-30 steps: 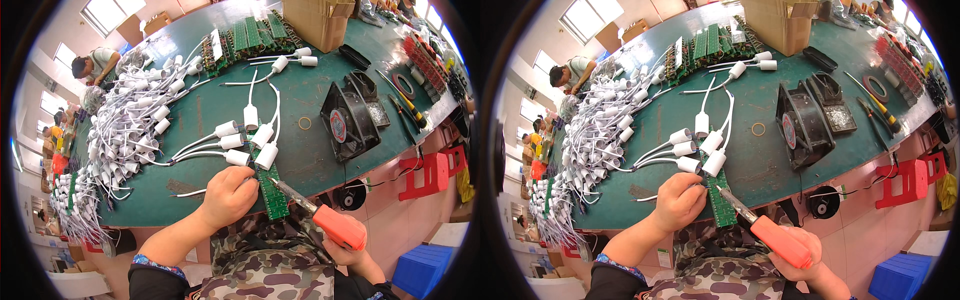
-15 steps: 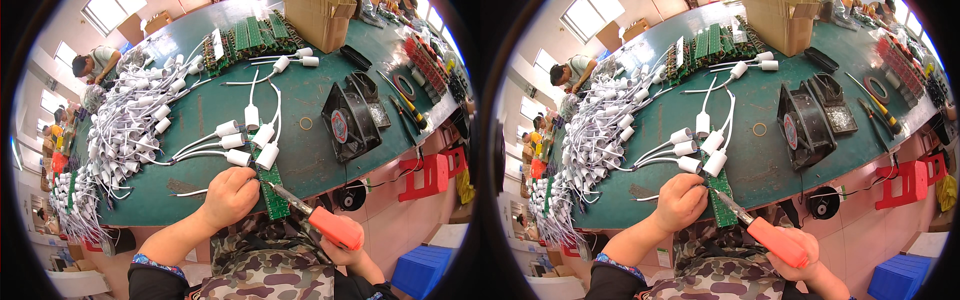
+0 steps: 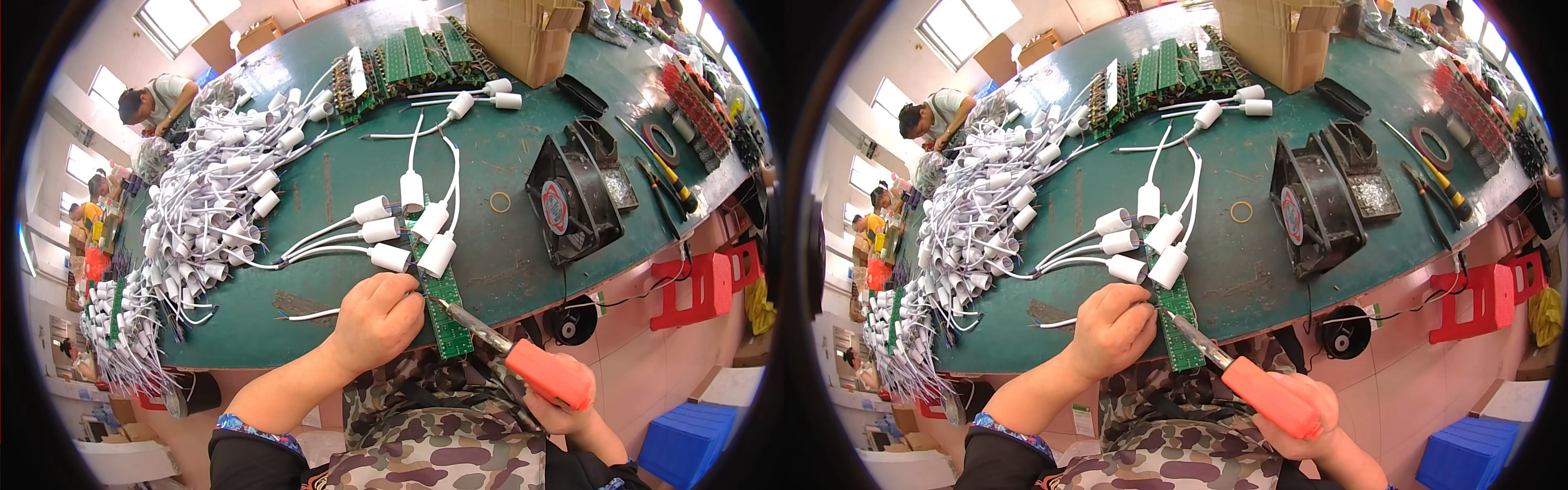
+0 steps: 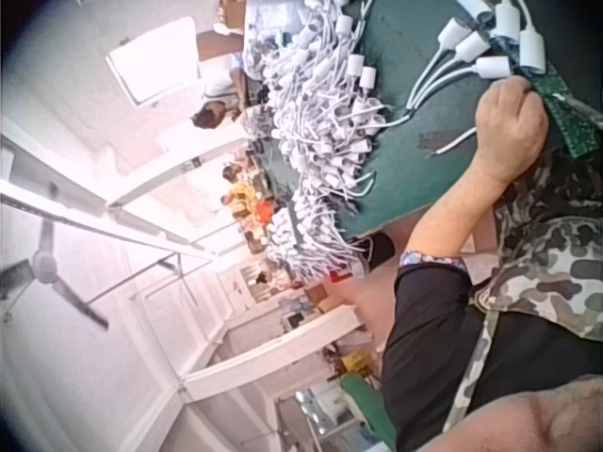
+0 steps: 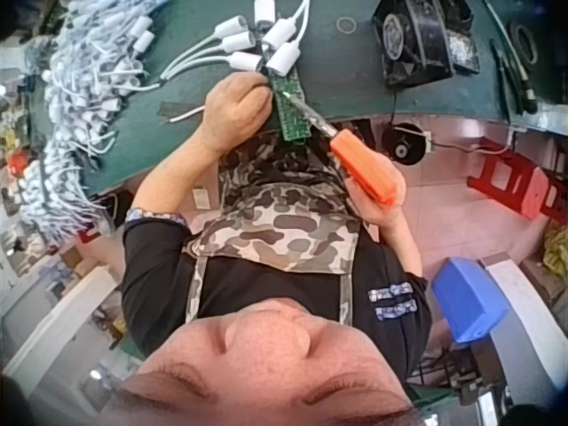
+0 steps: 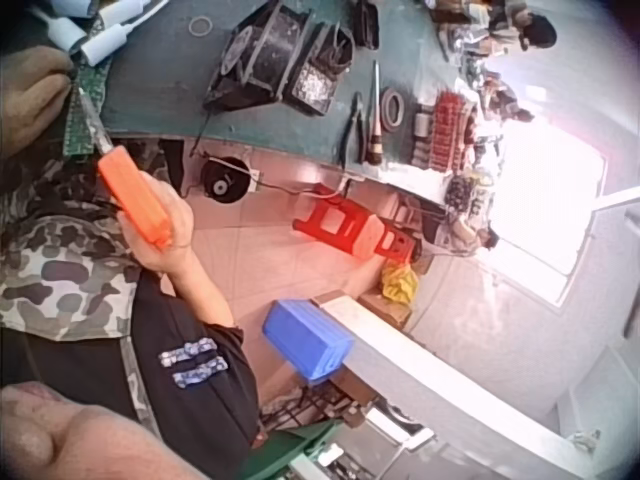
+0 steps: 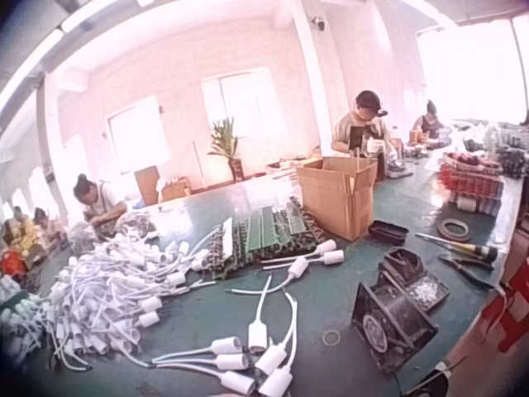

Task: The person aligns wired socket components onto a circuit board and solders them in place using a soldering iron.

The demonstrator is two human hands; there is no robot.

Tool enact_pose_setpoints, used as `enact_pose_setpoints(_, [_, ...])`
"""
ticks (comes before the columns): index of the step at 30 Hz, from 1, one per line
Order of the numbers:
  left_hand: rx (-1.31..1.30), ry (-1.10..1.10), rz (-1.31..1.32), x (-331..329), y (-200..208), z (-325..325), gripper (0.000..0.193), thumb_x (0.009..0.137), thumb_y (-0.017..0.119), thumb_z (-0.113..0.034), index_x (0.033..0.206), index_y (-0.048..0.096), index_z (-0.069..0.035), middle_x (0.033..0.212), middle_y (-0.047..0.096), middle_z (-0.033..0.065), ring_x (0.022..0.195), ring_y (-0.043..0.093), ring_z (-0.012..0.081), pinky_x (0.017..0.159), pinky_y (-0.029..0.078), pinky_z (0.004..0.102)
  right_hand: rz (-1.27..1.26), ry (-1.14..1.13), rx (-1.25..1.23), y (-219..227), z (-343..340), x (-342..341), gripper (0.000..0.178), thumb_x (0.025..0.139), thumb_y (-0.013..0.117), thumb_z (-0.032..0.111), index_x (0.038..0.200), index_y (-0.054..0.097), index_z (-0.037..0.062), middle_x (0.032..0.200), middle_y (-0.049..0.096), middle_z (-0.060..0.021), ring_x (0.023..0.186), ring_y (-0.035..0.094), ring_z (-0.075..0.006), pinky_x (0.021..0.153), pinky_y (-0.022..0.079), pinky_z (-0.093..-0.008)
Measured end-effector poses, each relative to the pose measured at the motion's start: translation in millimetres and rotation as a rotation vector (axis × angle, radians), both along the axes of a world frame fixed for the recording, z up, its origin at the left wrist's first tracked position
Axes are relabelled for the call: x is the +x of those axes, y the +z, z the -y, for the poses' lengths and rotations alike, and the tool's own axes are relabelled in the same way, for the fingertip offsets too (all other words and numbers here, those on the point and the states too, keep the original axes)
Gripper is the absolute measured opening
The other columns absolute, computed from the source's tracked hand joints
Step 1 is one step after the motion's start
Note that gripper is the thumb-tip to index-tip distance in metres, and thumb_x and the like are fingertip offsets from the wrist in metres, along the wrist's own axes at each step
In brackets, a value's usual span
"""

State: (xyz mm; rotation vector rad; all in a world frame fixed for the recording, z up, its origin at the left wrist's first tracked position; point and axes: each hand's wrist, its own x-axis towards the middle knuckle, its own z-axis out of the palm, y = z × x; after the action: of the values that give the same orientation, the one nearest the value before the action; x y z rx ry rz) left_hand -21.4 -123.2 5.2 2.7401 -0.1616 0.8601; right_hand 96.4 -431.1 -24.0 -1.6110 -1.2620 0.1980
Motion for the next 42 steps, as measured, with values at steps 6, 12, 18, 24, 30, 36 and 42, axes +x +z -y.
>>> enact_pose_setpoints(6, [0.001,0.005,-0.001,0.1,0.3,0.4,0.019,0.072,0.077,0.000,0.087,0.064,-0.001,0.097,0.065,0.0114,0.079,0.066,0.0300,0.069,0.055,0.0399,-0.033,-0.090,0.026,13.6,-0.4,0.7,0.028,0.074,0.076,0.009,0.100,0.070,0.0015,0.087,0.069,-0.0107,0.071,0.065,-0.0303,0.064,0.052,-0.0380])
enact_pose_setpoints(12, [-0.002,0.006,0.007,-0.7,1.5,0.5,0.017,0.073,0.076,0.000,0.085,0.064,-0.001,0.096,0.065,0.0113,0.079,0.066,0.0299,0.068,0.055,0.0400,-0.157,-0.193,0.015,13.3,1.2,-8.6,0.016,0.076,0.073,0.012,0.090,0.070,0.0042,0.079,0.066,-0.0069,0.065,0.060,-0.0289,0.060,0.048,-0.0371])
enact_pose_setpoints(18, [0.001,0.010,-0.003,-2.0,1.1,-0.1,0.018,0.073,0.076,-0.001,0.087,0.064,-0.002,0.098,0.065,0.0118,0.080,0.066,0.0301,0.069,0.055,0.0401,-0.316,-0.216,-0.029,16.1,3.7,-11.9,0.016,0.075,0.073,0.011,0.090,0.070,0.0047,0.079,0.067,-0.0063,0.065,0.061,-0.0287,0.061,0.048,-0.0362])
enact_pose_setpoints(24, [-0.033,-0.010,-0.082,-17.8,9.2,-12.9,0.045,0.071,0.081,-0.005,0.112,0.064,-0.002,0.109,0.066,0.0134,0.092,0.067,0.0334,0.078,0.056,0.0425,-0.213,-0.213,0.020,21.4,2.1,-5.3,0.015,0.074,0.073,0.009,0.088,0.070,0.0054,0.077,0.066,-0.0059,0.067,0.062,-0.0285,0.062,0.049,-0.0369])
enact_pose_setpoints(30, [0.032,0.010,-0.204,-26.6,18.2,-34.6,0.050,0.068,0.082,-0.005,0.115,0.066,-0.002,0.113,0.065,0.0127,0.098,0.065,0.0327,0.084,0.053,0.0438,-0.390,-0.293,-0.061,3.8,14.2,-7.6,0.014,0.074,0.073,0.008,0.087,0.070,0.0046,0.079,0.068,-0.0074,0.069,0.064,-0.0285,0.063,0.049,-0.0380])
enact_pose_setpoints(36, [0.081,0.058,-0.010,-7.6,2.1,-41.8,0.034,0.079,0.073,-0.006,0.113,0.069,-0.006,0.111,0.062,0.0087,0.100,0.062,0.0288,0.084,0.050,0.0419,-0.491,-0.295,0.069,-31.5,43.3,-3.6,0.045,0.088,0.061,-0.002,0.132,0.059,-0.0052,0.118,0.068,-0.0149,0.087,0.063,-0.0136,0.075,0.055,-0.0292])
enact_pose_setpoints(42, [0.016,0.078,-0.003,-22.9,3.8,-46.2,0.040,0.078,0.073,-0.004,0.117,0.067,-0.007,0.119,0.062,0.0096,0.106,0.062,0.0295,0.091,0.051,0.0425,-0.543,-0.176,0.079,-17.5,27.6,11.1,0.047,0.091,0.063,0.001,0.136,0.055,-0.0057,0.110,0.067,-0.0137,0.077,0.060,-0.0129,0.069,0.052,-0.0275])
